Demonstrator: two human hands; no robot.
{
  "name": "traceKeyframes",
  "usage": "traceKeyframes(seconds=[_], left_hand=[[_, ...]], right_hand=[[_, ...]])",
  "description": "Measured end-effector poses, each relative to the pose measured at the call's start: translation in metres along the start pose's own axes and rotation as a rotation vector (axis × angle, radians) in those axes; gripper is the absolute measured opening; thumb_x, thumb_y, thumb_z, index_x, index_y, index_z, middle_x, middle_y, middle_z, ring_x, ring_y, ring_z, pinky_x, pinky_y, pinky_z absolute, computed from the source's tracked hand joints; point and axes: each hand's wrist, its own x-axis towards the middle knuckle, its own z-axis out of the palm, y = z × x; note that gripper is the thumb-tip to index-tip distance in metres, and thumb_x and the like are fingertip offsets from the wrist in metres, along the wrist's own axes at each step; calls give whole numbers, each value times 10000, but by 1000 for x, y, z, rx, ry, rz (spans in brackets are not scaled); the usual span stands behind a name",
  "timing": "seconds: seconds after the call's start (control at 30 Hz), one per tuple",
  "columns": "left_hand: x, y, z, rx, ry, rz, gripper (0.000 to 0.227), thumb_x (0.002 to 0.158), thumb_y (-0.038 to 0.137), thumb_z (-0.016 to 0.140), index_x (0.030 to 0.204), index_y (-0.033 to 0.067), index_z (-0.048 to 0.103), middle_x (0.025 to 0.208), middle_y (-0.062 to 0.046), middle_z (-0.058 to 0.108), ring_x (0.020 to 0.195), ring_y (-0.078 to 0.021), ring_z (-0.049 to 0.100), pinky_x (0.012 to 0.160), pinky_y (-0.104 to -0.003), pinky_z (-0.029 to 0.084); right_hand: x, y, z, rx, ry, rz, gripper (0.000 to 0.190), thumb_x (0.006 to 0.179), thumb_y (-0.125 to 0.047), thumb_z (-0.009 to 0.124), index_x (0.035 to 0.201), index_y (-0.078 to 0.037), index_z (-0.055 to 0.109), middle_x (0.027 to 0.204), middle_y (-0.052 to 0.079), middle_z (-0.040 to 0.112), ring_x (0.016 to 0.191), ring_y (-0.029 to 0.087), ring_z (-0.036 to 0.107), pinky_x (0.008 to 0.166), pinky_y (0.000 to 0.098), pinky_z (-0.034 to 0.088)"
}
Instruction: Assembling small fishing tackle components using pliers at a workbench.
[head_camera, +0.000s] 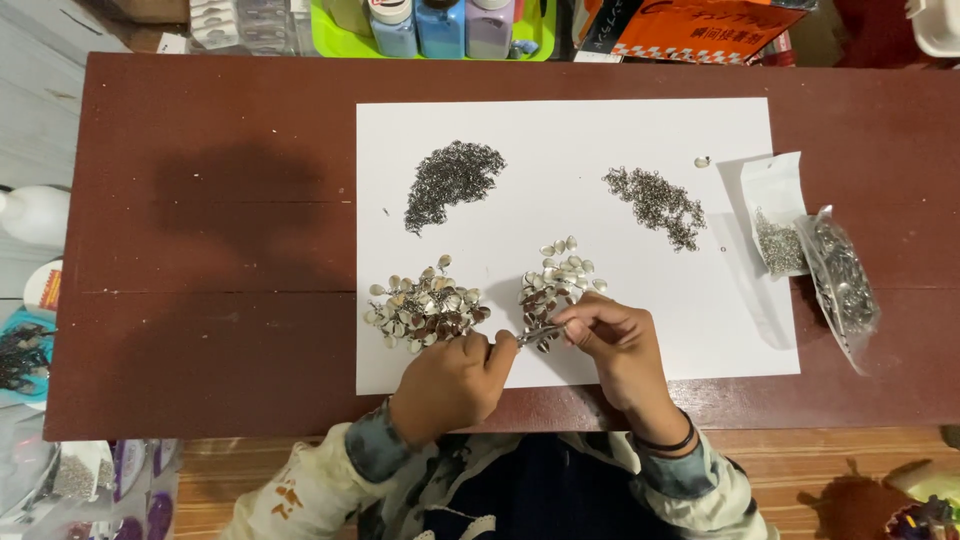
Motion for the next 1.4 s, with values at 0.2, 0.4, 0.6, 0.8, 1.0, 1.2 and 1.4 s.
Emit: traceKeyframes(seconds=[0.2,0.4,0.6,0.8,1.0,1.2,1.4], left_hand=[[-3,4,2,-250,-81,-117,220,1014,151,457,901,57,620,560,-78,551,407,-244,620,390,-326,496],[-4,-1,5,19,-18,35,193,977,68,434,970,43,626,630,-103,578,446,-206,625,412,-267,503],[-1,0,-2,-199,-67,-82,190,993,149,473,868,89,603,559,-68,549,389,-221,607,388,-305,495],[-5,-2,7,75,10,40,190,934,55,434,959,52,622,636,-102,550,439,-222,604,424,-285,502],[-2,-1,0,-162,-22,-78,203,988,141,463,857,87,608,579,-66,538,397,-209,596,404,-300,494],[-2,-2,4,28,29,29,184,954,81,457,956,62,640,648,-90,570,458,-207,622,419,-269,492],[-6,-3,9,134,20,90,198,949,33,471,988,31,666,678,-135,587,510,-223,644,433,-266,510]], right_hand=[[-2,-23,7,-139,-7,-61,66,857,72,721,865,52,783,667,153,620,648,188,523,629,316,444],[-6,13,-7,123,-3,110,70,868,100,683,899,116,743,684,143,620,680,200,567,653,294,496],[-3,-18,6,-155,-6,-101,54,848,70,733,846,51,783,677,144,606,646,189,535,627,299,461],[-4,12,-5,127,-13,84,106,871,99,672,939,124,749,720,137,624,706,193,585,656,285,513],[-3,-15,5,-76,-27,-78,74,854,81,714,875,76,784,688,150,616,646,198,585,621,303,471],[-7,21,-9,149,-14,53,82,880,107,673,922,139,737,681,143,577,653,205,563,622,299,492],[-6,17,-4,139,9,55,59,862,119,684,883,127,738,684,137,587,668,204,593,631,295,503]])
